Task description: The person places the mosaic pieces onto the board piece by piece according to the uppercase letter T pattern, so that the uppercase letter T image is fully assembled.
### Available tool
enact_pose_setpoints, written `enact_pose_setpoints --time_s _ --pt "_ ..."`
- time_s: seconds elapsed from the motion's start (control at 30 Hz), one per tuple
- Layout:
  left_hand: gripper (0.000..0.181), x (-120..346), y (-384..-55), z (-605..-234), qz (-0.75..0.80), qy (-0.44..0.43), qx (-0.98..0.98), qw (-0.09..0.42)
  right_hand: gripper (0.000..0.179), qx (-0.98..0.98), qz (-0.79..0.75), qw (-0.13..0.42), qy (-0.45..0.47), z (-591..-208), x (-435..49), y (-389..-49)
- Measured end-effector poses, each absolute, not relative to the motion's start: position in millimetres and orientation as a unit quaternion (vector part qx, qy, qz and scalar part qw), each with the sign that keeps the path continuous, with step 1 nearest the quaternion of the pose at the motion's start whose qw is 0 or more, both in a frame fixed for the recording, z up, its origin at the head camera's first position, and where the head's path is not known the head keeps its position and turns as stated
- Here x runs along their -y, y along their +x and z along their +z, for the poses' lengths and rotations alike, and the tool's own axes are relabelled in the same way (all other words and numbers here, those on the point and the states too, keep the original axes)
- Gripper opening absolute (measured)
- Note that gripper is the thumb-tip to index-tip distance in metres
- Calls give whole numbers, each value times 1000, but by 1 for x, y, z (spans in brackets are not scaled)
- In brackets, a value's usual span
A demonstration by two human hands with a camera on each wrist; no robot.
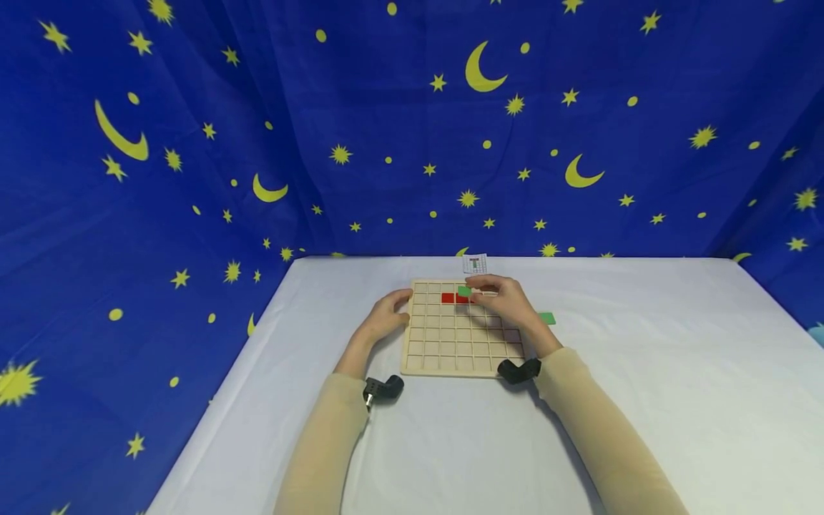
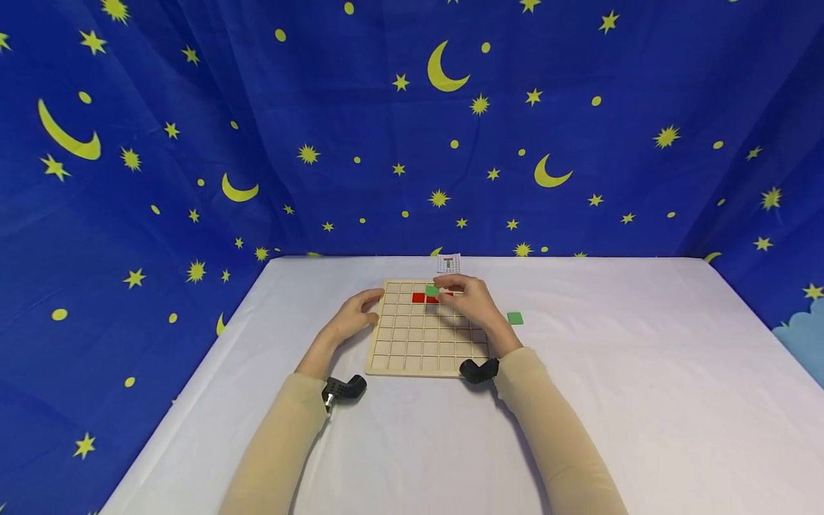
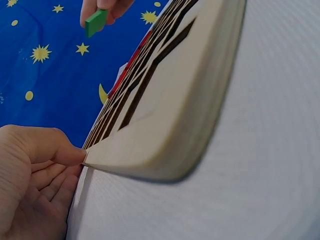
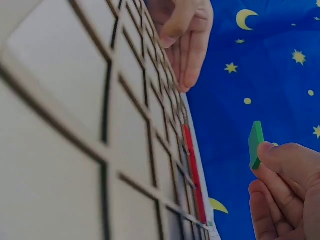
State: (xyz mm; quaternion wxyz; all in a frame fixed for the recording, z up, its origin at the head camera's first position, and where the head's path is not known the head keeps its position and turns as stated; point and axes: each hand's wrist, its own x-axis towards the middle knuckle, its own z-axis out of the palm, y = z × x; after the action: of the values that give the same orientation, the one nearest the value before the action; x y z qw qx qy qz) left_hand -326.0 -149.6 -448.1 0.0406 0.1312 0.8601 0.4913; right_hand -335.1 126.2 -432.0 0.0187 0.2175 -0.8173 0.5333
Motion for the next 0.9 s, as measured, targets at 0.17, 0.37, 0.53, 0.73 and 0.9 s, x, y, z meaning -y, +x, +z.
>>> enact_pose_setpoints --time_s 0.17,0.37,0.53,0.73,0.9 --pt "60 150 -326 -447 494 136 -858 34 33 813 538 30 221 -442 -124 -334" --pt "60 150 -326 -448 503 139 -852 38 32 815 531 37 231 -456 -123 -333" --pt "60 150 -327 -449 503 138 -852 39 31 822 511 43 248 -462 -124 -332" --pt "60 150 -326 -449 501 137 -854 39 30 847 459 67 261 -465 -123 -333" --pt "59 150 -327 -450 499 138 -855 35 31 858 430 83 268 -466 -122 -333"
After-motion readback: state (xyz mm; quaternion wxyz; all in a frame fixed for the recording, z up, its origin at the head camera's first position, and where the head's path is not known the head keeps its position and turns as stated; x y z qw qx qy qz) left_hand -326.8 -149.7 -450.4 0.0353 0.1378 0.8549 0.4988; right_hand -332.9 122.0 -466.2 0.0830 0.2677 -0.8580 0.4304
